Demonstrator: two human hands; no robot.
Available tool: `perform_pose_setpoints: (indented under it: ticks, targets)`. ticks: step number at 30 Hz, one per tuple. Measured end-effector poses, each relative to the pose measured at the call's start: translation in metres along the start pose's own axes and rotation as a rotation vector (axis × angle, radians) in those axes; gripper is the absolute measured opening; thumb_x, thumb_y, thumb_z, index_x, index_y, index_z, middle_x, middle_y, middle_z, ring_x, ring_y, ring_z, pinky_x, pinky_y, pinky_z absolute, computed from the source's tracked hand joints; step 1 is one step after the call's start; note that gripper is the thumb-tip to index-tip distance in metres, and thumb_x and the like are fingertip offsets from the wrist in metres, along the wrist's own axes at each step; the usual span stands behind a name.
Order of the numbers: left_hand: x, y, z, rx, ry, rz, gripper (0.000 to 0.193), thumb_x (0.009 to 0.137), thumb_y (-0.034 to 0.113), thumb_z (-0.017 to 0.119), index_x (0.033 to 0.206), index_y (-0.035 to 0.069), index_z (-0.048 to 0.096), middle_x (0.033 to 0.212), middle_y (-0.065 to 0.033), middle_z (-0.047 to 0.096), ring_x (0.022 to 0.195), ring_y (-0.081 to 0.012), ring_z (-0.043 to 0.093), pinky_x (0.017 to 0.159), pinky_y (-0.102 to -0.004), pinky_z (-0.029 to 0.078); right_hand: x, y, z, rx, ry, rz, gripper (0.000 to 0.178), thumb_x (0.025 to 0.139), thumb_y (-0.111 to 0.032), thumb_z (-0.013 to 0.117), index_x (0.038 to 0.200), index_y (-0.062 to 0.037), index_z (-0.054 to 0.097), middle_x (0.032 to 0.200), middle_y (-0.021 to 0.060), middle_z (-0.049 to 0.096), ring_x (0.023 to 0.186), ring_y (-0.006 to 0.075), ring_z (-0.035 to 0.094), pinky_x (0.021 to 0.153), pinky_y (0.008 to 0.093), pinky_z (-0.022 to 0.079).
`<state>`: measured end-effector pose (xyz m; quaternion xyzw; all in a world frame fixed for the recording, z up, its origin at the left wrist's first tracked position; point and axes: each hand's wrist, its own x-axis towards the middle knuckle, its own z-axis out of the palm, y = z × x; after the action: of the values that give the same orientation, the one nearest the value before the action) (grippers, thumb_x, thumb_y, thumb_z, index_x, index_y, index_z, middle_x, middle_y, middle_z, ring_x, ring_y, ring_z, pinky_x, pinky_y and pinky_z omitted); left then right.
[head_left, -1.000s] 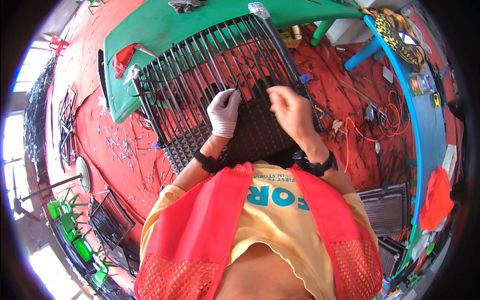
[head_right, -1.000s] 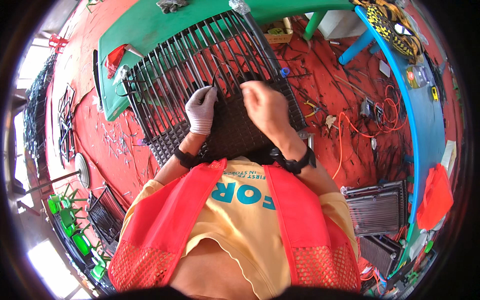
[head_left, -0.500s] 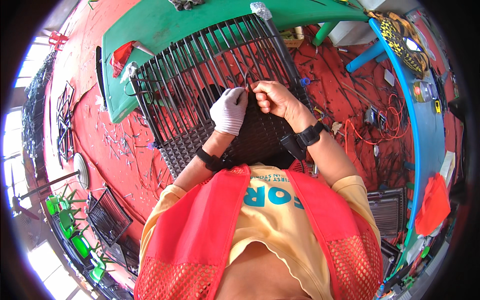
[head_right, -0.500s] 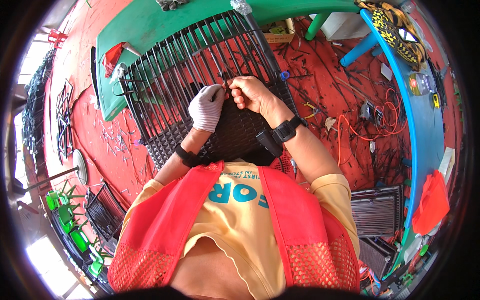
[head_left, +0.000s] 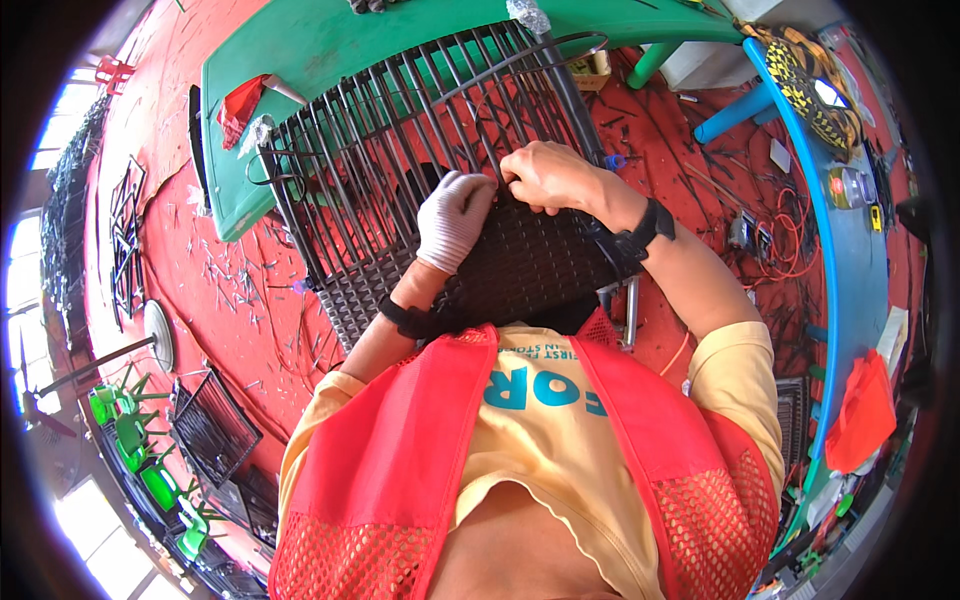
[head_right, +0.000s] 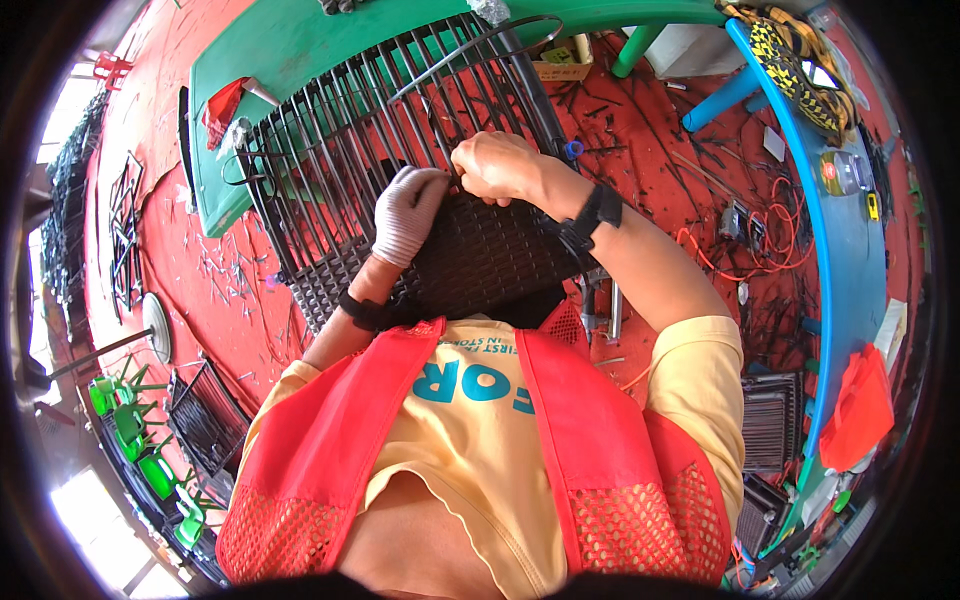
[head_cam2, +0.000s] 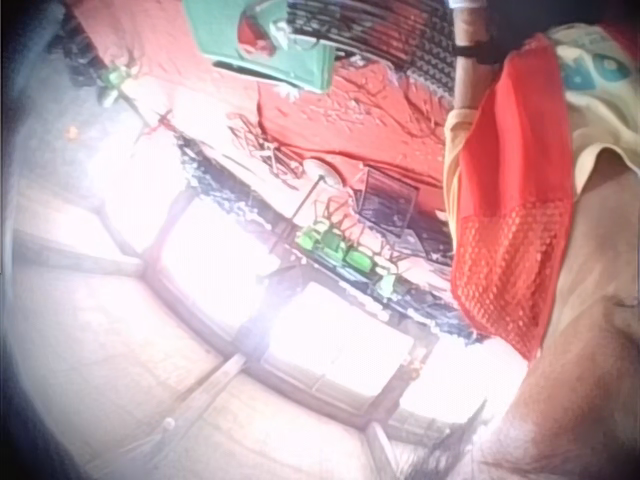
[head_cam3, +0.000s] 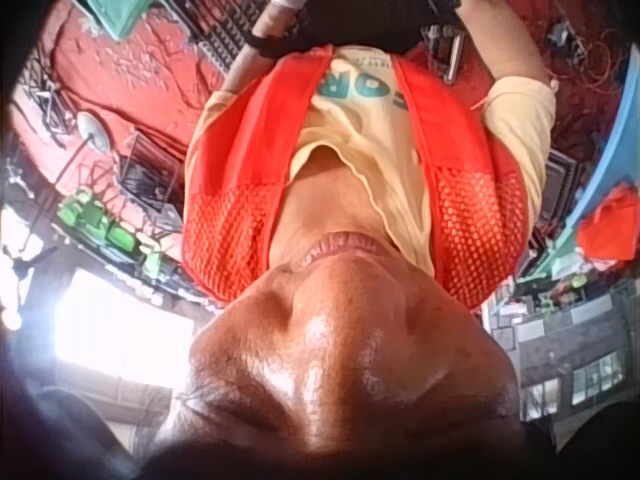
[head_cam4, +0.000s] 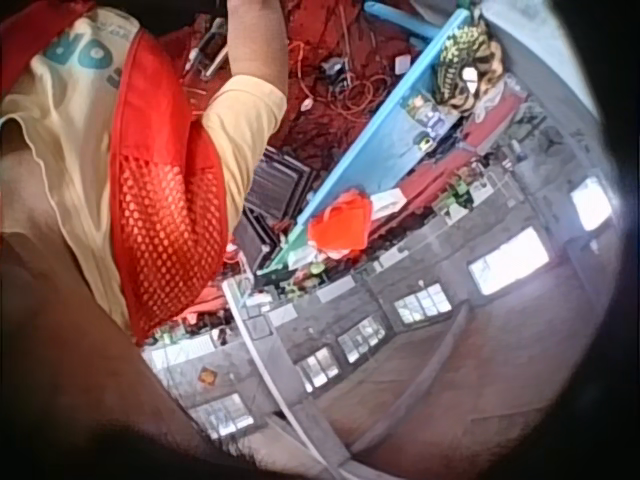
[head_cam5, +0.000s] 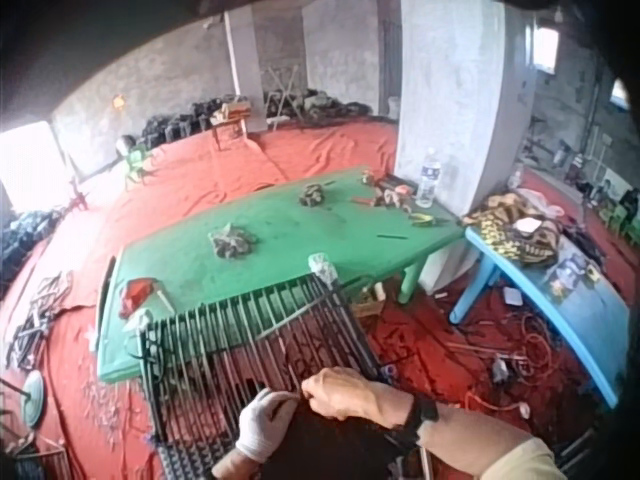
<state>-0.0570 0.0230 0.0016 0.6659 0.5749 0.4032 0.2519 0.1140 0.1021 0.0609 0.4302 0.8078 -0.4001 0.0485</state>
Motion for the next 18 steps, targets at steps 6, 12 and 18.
perform_pose_setpoints:
  ticks: [6,12,18]
  targets:
    - [-0.007,-0.007,-0.003,-0.584,0.204,-0.272,0.017,0.099,0.012,0.047,0.103,0.004,0.062,0.082,-0.0013,0.061,0.054,-0.0028,0.051,0.046,-0.0175,0.037,-0.045,0.035,0.002,-0.001,0.134,-0.087,0.030,0.088,-0.035,0.059,0.081,-0.0057,0.062,0.056,0.0108,0.060,0.061,0.0317,0.063,0.059,0.0425,0.048]
    - [-0.004,0.006,-0.003,-0.111,0.198,0.193,0.014,0.092,0.004,0.054,0.103,0.004,0.063,0.091,-0.0093,0.062,0.069,-0.0202,0.063,0.061,-0.0274,0.050,-0.096,0.040,-0.003,-0.052,0.357,-0.059,0.039,0.087,-0.039,0.063,0.067,-0.0057,0.062,0.059,0.0144,0.059,0.057,0.0338,0.061,0.053,0.0420,0.046]
    - [0.006,0.030,0.015,0.098,-0.170,0.371,0.025,0.084,0.018,0.067,0.108,0.010,0.065,0.097,-0.0096,0.064,0.082,-0.0300,0.065,0.067,-0.0344,0.053,-0.150,0.035,-0.054,-0.300,0.601,-0.169,0.038,0.081,-0.036,0.071,0.064,-0.0048,0.057,0.052,0.0134,0.054,0.050,0.0324,0.058,0.047,0.0382,0.042]
